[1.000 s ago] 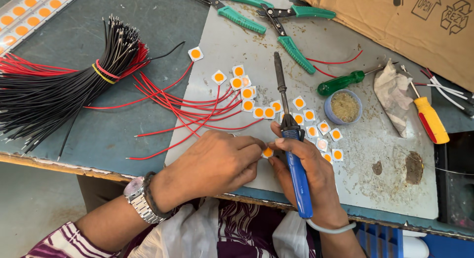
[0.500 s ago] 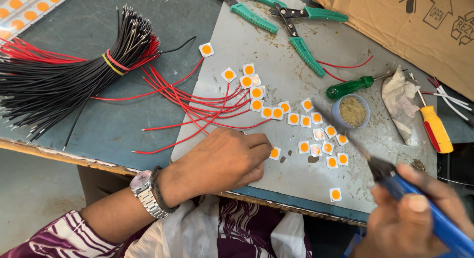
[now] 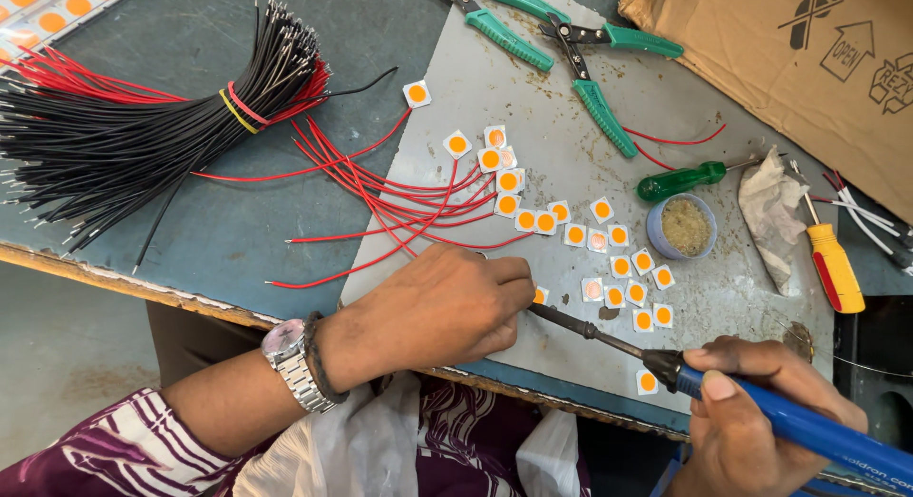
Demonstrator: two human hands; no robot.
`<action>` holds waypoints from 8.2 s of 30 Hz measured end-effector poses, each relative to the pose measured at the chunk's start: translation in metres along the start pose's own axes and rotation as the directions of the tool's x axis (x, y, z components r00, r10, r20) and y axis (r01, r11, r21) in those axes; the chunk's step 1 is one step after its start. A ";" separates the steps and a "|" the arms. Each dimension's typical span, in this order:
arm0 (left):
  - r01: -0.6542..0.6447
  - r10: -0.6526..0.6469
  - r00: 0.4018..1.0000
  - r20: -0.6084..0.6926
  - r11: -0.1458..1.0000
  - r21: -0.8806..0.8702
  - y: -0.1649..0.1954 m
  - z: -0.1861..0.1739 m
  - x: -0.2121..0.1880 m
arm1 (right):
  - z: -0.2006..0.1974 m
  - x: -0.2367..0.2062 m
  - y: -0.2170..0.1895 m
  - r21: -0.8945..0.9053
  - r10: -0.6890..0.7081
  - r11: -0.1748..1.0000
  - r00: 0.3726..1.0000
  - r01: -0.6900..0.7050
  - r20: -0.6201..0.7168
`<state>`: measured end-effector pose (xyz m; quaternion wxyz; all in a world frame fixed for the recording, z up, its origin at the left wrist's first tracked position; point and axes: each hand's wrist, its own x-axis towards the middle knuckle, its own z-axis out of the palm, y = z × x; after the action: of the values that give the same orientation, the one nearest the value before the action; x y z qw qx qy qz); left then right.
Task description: The person solders red wires to small square LED modules on a workbench. They strip wire ends with pliers, apply flux, and use a soldering iron to attach wires to the LED contacts. The person handles multiple wires and LEDs throughout the clip.
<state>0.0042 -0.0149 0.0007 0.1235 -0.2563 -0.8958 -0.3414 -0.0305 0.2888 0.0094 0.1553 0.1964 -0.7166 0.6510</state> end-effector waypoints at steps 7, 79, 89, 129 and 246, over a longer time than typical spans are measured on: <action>0.003 -0.003 1.000 0.005 1.000 -0.014 -0.002 0.000 0.000 | 0.010 0.012 -0.017 -0.099 0.096 0.991 0.995 -0.091 0.040; 0.134 0.037 0.929 -0.368 0.893 0.429 0.022 -0.004 0.006 | -0.044 -0.016 0.077 -0.109 0.128 0.981 0.958 -0.161 -0.257; 0.655 -0.329 0.742 -0.585 0.542 0.526 0.015 -0.068 0.009 | -0.010 -0.023 0.038 0.035 -0.023 0.999 0.976 0.031 -0.217; 0.646 -0.618 0.650 0.442 0.756 0.107 -0.036 -0.115 0.057 | 0.000 -0.013 0.025 0.020 -0.109 0.993 0.962 0.118 -0.251; 0.363 -0.456 0.819 -0.349 0.882 -0.300 0.042 -0.050 -0.018 | 0.098 0.057 -0.049 -0.339 -0.047 0.889 0.798 0.308 0.601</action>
<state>0.0440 -0.0283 0.0535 0.2027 0.0088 -0.8404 -0.5026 -0.0532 0.1830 0.0691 0.0310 0.4139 -0.8300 0.3726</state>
